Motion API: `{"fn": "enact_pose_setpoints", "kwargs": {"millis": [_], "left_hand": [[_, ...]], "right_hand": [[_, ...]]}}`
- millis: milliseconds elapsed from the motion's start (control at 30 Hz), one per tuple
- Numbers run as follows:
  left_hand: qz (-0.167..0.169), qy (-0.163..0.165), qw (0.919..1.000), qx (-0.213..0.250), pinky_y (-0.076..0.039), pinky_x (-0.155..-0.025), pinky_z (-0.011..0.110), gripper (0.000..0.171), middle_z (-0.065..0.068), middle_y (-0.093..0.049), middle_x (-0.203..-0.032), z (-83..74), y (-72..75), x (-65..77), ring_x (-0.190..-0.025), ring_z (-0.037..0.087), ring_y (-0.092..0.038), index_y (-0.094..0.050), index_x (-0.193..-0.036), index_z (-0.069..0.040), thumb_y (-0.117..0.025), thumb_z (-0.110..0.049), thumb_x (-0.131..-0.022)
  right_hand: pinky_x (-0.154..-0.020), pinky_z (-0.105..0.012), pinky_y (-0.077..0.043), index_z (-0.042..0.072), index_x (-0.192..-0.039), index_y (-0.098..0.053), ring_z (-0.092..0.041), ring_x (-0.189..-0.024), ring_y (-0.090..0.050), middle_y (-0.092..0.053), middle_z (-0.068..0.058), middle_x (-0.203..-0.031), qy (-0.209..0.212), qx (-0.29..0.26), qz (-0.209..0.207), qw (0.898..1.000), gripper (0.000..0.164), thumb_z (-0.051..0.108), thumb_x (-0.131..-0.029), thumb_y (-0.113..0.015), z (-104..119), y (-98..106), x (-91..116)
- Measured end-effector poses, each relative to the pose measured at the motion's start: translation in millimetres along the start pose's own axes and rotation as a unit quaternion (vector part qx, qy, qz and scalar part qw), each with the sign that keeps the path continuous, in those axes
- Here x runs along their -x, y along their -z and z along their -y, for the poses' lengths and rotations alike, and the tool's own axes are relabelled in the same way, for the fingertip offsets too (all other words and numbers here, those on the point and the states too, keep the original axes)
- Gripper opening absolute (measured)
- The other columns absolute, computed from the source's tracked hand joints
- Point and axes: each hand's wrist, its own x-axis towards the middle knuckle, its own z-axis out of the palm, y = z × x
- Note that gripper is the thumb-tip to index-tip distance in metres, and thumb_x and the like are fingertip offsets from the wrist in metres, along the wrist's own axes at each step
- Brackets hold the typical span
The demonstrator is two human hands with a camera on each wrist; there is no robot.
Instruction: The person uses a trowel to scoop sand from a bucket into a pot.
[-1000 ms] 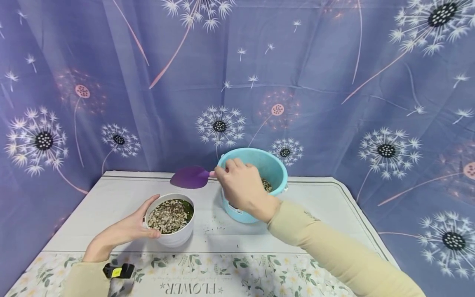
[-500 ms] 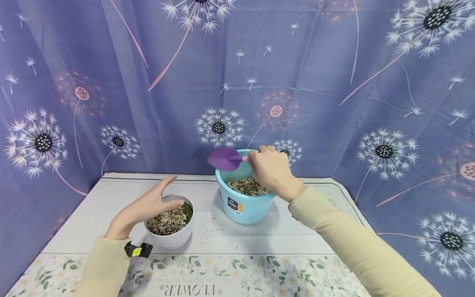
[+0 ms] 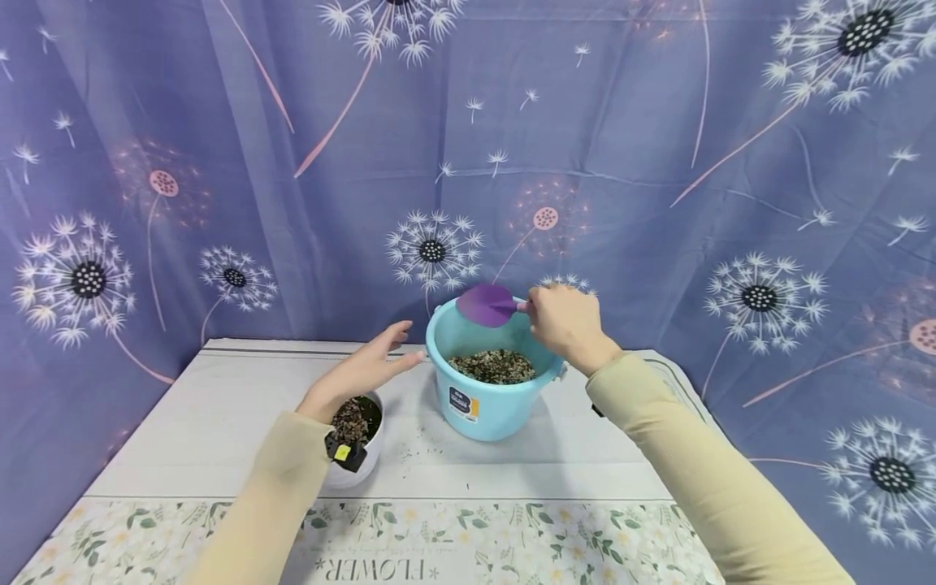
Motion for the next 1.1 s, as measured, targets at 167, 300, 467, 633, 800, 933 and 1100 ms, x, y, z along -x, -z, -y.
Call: {"fn": "enact_pose_setpoints", "kwargs": {"millis": [167,300,467,633,800,933,1100], "left_hand": [[-0.01,0.02,0.9992,0.034,-0.031,-0.11,0.056,0.081,0.022,-0.032,-0.153,-2.1,-10.5,-12.5,-0.137,0.037,-0.035,-0.02,-0.156,-0.009,-0.056,-0.05,-0.096],[-0.024,0.027,0.9976,0.059,-0.036,-0.108,0.054,0.078,0.018,-0.04,-0.149,-5.8,-16.1,-17.6,-0.134,0.033,-0.041,-0.024,-0.155,-0.01,-0.057,-0.049,-0.096],[-0.045,0.03,0.9948,0.087,-0.041,-0.104,0.05,0.075,0.014,-0.05,-0.139,-8.0,-20.5,-22.1,-0.126,0.029,-0.048,-0.031,-0.152,-0.006,-0.062,-0.044,-0.095],[-0.048,0.044,0.9915,0.113,-0.041,-0.104,0.049,0.072,0.014,-0.051,-0.138,-11.8,-23.3,-22.8,-0.126,0.029,-0.048,-0.032,-0.151,-0.006,-0.064,-0.039,-0.095],[-0.035,0.054,0.9864,0.152,-0.048,-0.098,0.042,0.074,0.016,-0.049,-0.137,-12.8,-26.7,-23.5,-0.122,0.028,-0.052,-0.028,-0.153,-0.007,-0.064,-0.037,-0.095],[-0.036,0.06,0.9847,0.16,-0.051,-0.093,0.039,0.073,0.016,-0.049,-0.136,-13.8,-27.9,-23.6,-0.117,0.027,-0.055,-0.028,-0.153,-0.008,-0.064,-0.036,-0.096],[-0.034,0.06,0.9836,0.167,-0.051,-0.093,0.038,0.072,0.016,-0.049,-0.135,-14.0,-28.3,-24.0,-0.116,0.026,-0.055,-0.028,-0.153,-0.007,-0.064,-0.034,-0.096]], "right_hand": [[-0.041,-0.041,-0.04,0.016,-0.075,-0.064,-0.025,-0.057,-0.052,-0.054,-0.003,-0.063,0.001,0.0,0.034,0.999,0.023,0.03,-0.094,-0.065,-1.8,-2.6,-2.4],[-0.041,-0.04,-0.04,0.016,-0.075,-0.065,-0.022,-0.055,-0.051,-0.054,-0.001,-0.062,-0.003,0.001,0.067,0.998,0.023,0.03,-0.093,-0.067,-1.2,-8.7,-6.0],[-0.045,-0.045,-0.046,0.016,-0.078,-0.068,-0.026,-0.062,-0.059,-0.062,-0.004,-0.071,-0.006,0.017,0.098,0.995,0.022,0.031,-0.094,-0.066,2.6,-19.8,-10.9],[-0.048,-0.046,-0.049,0.013,-0.076,-0.067,-0.03,-0.064,-0.061,-0.062,-0.008,-0.072,-0.003,0.047,0.116,0.992,0.024,0.03,-0.092,-0.068,7.9,-32.7,-14.7],[-0.048,-0.046,-0.05,0.009,-0.076,-0.064,-0.03,-0.061,-0.058,-0.059,-0.01,-0.07,0.007,0.077,0.119,0.99,0.024,0.027,-0.089,-0.071,11.8,-44.7,-17.8],[-0.056,-0.052,-0.051,0.008,-0.077,-0.066,-0.034,-0.072,-0.059,-0.064,-0.014,-0.079,0.024,0.102,0.105,0.989,0.02,0.023,-0.089,-0.071,12.8,-55.0,-19.8],[-0.069,-0.056,-0.05,0.009,-0.082,-0.073,-0.035,-0.083,-0.058,-0.066,-0.015,-0.086,0.049,0.133,0.09,0.986,0.019,0.024,-0.092,-0.067,13.7,-65.8,-21.2]]}}
